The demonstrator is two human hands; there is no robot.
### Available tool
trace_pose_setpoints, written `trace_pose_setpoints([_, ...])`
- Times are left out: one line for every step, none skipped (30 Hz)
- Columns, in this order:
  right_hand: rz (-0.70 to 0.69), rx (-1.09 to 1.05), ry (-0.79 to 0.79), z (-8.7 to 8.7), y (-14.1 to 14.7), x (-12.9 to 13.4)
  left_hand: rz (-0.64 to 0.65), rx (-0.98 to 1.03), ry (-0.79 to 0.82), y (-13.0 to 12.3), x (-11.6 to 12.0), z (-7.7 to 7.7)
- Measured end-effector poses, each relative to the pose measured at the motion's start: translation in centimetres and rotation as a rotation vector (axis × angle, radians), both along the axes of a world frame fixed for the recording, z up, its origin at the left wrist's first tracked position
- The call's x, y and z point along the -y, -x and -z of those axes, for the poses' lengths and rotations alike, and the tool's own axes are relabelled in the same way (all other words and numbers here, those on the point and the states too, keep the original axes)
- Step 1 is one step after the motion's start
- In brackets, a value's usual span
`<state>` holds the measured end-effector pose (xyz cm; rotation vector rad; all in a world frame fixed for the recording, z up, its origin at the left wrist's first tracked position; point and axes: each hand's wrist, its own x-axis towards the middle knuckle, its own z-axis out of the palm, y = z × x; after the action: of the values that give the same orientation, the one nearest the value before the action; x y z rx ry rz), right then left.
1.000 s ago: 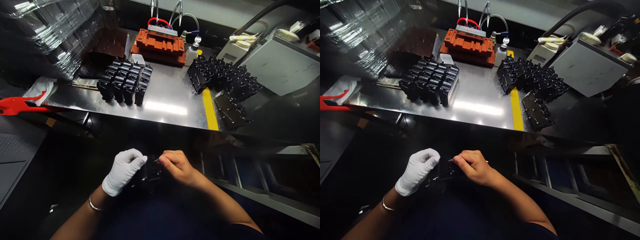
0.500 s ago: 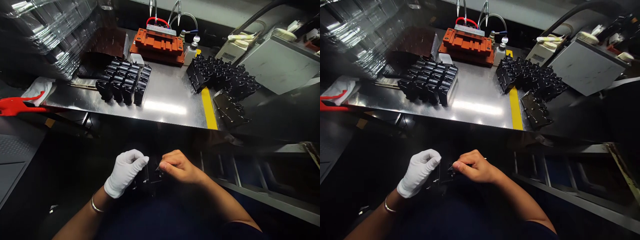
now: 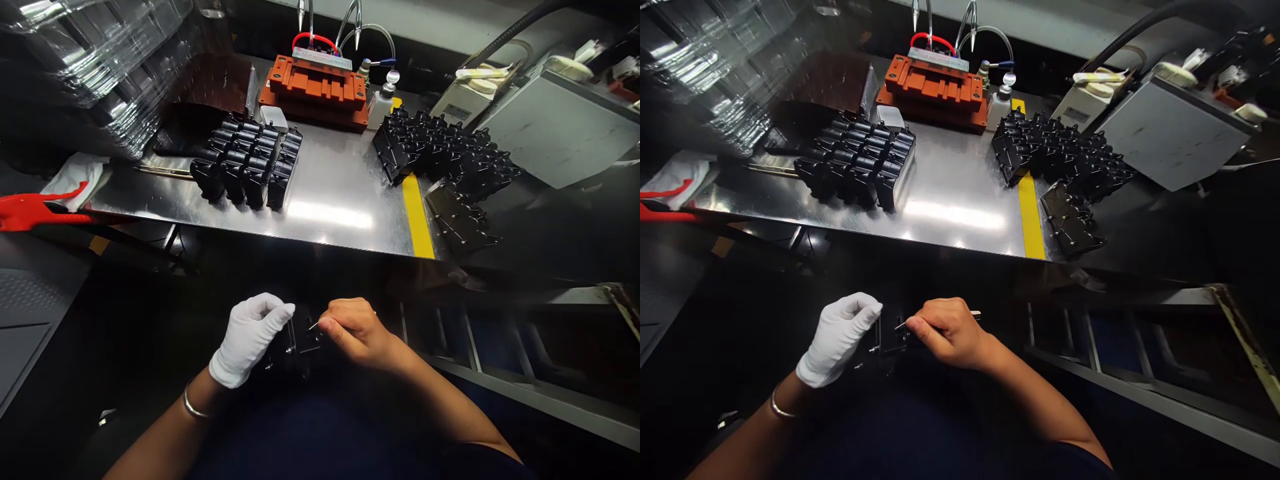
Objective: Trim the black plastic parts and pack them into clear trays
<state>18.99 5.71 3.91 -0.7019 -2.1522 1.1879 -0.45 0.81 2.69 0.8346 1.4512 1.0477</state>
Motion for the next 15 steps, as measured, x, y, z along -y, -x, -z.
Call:
trace_pose_setpoints([-0.051, 0.002, 0.076, 0.0, -0.2, -0.1, 0.021, 0.004, 0.007, 0.0, 0.0, -0.1])
trace_pose_setpoints([-0.12, 0.002, 0.163, 0.1, -0.4, -0.3, 0.052, 0.006, 0.009, 0.0, 0.0, -0.1])
trace_pose_setpoints([-0.2, -0.004, 0.254, 0.2, -0.7, -0.4, 0.082, 0.003, 0.001, 0.0, 0.0, -0.2])
trace_pose_setpoints([-0.278, -0.018, 0.336, 0.3, -1.0, -0.6, 0.105, -0.005, -0.019, 0.0, 0.0, -0.2])
trace_pose_setpoints([-0.334, -0.036, 0.401, 0.4, -1.2, -0.6, 0.117, -0.018, -0.047, 0.1, 0.0, -0.1])
trace_pose_setpoints([-0.354, -0.056, 0.431, 0.4, -1.4, -0.6, 0.116, -0.031, -0.079, 0.2, -0.1, -0.1])
trace_pose_setpoints([-0.341, -0.068, 0.42, 0.4, -1.5, -0.6, 0.109, -0.042, -0.108, 0.2, -0.1, 0.0])
trace_pose_setpoints([-0.306, -0.068, 0.37, 0.4, -1.5, -0.5, 0.103, -0.05, -0.13, 0.3, -0.1, 0.1])
trace_pose_setpoints([-0.259, -0.057, 0.29, 0.4, -1.4, -0.4, 0.1, -0.055, -0.145, 0.4, -0.2, 0.1])
trace_pose_setpoints([-0.21, -0.033, 0.193, 0.3, -1.2, -0.3, 0.102, -0.059, -0.152, 0.4, -0.2, 0.2])
trace_pose_setpoints([-0.171, -0.001, 0.096, 0.2, -1.1, -0.2, 0.108, -0.064, -0.155, 0.5, -0.2, 0.2])
trace_pose_setpoints([-0.149, 0.033, 0.016, 0.2, -0.9, -0.1, 0.116, -0.069, -0.156, 0.5, -0.2, 0.2])
trace_pose_setpoints([-0.141, 0.066, -0.042, 0.2, -0.7, 0.0, 0.124, -0.076, -0.154, 0.4, -0.2, 0.3])
trace_pose_setpoints([-0.137, 0.093, -0.082, 0.1, -0.6, 0.0, 0.127, -0.083, -0.15, 0.4, -0.2, 0.3])
trace_pose_setpoints([-0.138, 0.115, -0.109, 0.2, -0.5, 0.1, 0.127, -0.089, -0.145, 0.3, -0.1, 0.3])
